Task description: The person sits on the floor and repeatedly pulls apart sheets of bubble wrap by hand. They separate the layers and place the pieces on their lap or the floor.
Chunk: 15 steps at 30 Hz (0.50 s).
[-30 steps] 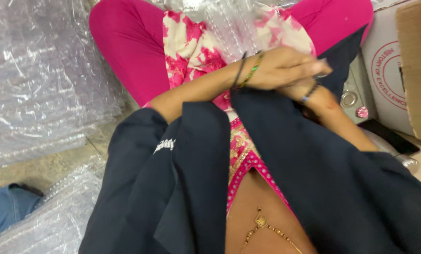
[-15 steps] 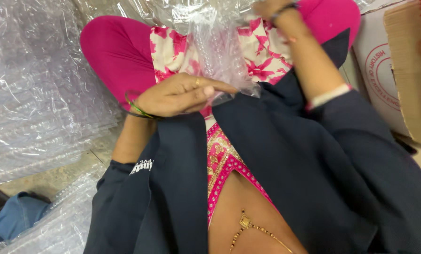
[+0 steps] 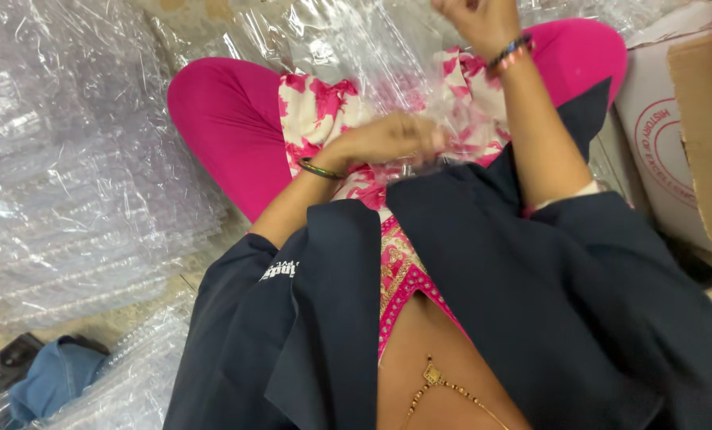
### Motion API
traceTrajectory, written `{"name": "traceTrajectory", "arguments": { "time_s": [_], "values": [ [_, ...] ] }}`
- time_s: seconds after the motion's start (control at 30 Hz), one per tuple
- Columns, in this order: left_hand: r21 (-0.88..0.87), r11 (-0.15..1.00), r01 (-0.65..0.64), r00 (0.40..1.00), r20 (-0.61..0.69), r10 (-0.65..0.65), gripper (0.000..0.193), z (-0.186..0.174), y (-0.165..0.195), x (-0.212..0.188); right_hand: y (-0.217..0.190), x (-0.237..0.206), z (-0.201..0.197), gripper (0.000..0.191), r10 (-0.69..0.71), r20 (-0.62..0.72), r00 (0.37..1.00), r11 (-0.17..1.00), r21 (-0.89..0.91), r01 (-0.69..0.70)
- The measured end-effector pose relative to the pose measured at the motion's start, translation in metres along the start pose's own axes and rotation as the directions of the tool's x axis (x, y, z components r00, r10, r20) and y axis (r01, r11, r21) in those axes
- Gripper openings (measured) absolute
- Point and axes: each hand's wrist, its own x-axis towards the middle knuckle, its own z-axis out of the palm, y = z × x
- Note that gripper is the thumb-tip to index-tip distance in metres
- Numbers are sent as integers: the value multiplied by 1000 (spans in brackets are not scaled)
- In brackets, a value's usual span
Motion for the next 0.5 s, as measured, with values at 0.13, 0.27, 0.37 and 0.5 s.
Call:
{"name": "traceTrajectory", "arguments": {
  "time_s": [0.13,0.27,0.37,0.5],
  "values": [
    [53,970,-236,605,-774,189,53,-49,-14,17,-59,-41,2,46,-213,-186,959,973,52,226],
    [-204,842,-499,599,-783,165,41,-52,-19,27,-102,-55,14,47,-367,-231,901,919,58,390],
    [-356,758,-547,661,-739,131,37,-51,-12,20,-105,-52,11,41,-286,-110,952,913,271,305],
    [-376,806,-456,710,-701,75,32,-56,4,4,-99,-51,12,34,-85,212,973,729,679,-85]
  ]
}}
